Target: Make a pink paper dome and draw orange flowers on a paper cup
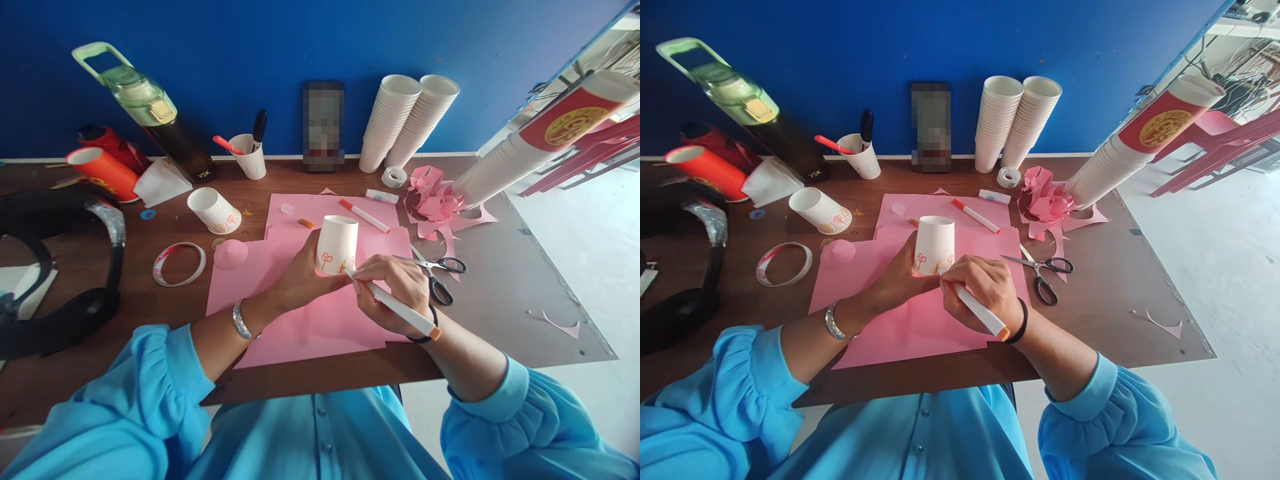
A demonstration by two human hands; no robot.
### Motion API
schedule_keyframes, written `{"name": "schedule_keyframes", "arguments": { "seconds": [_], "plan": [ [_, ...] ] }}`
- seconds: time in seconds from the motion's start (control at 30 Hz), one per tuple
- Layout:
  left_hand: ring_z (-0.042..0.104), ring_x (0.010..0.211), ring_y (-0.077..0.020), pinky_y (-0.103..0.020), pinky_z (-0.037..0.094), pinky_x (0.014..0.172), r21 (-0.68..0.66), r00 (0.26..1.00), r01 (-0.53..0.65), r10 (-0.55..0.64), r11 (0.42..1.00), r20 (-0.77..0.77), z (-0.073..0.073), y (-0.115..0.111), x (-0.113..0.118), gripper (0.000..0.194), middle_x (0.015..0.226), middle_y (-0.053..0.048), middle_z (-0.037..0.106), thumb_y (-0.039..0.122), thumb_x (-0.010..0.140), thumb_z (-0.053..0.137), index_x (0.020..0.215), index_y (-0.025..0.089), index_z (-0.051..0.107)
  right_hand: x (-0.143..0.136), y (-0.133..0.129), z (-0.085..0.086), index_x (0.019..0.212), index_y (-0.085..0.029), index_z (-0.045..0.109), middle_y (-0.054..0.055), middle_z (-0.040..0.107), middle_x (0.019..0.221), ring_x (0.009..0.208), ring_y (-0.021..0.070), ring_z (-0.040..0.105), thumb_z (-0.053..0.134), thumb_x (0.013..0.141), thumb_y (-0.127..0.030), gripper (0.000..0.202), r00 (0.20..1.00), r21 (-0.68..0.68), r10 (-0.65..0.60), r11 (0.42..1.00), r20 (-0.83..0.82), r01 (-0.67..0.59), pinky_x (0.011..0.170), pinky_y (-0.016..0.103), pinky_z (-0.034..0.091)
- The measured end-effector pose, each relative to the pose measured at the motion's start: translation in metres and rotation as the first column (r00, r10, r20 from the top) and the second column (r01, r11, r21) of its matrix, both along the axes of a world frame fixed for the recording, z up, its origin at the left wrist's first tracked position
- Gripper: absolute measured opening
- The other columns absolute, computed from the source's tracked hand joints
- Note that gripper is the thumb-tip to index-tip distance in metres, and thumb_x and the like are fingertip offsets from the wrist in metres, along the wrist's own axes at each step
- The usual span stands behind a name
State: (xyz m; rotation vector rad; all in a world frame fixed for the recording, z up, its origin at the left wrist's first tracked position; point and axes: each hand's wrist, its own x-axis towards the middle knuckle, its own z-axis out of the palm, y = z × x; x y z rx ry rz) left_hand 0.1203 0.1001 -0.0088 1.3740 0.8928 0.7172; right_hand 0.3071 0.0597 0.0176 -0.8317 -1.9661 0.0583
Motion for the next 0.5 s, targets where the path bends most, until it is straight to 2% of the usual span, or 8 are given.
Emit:
{"name": "schedule_keyframes", "arguments": {
  "seconds": [0.2,0.33,0.5],
  "plan": [
    [0.061,0.112,-0.0284,-0.044,0.055,0.088,-0.005,1.0,0.019,-0.019,1.0,0.004,0.0036,-0.0005,0.0002,0.071,0.122,-0.01,0.06,0.045,0.074,0.086,0.127,0.024,0.044,0.0027,-0.0006,0.0038,0.094,-0.023,0.059,-0.002,0.068,0.068,0.055,0.0145,0.068,0.059,0.081,-0.004,0.024,0.999,0.031,-0.014,0.999,-0.033,0.015,0.049,0.024,0.052],
    [0.061,0.112,-0.0286,-0.043,0.055,0.087,0.006,1.0,0.002,-0.002,1.0,-0.014,0.0005,0.0,0.0003,0.074,0.125,-0.009,0.059,0.044,0.071,0.088,0.128,0.025,0.044,0.0004,0.0,0.0017,0.093,-0.023,0.059,-0.001,0.069,0.068,0.056,0.015,0.069,0.059,0.081,-0.004,0.022,1.0,0.019,0.016,1.0,-0.009,-0.016,0.05,0.024,0.053],
    [0.061,0.113,-0.0283,-0.042,0.054,0.087,0.018,1.0,-0.008,0.008,1.0,-0.022,-0.0037,-0.0001,0.001,0.075,0.126,-0.008,0.059,0.042,0.071,0.089,0.129,0.025,0.044,-0.0007,0.0004,0.0002,0.091,-0.022,0.058,0.0,0.07,0.069,0.057,0.0148,0.069,0.059,0.081,-0.004,0.02,1.0,0.011,-0.002,1.0,0.007,0.002,0.05,0.024,0.052]
  ]
}}
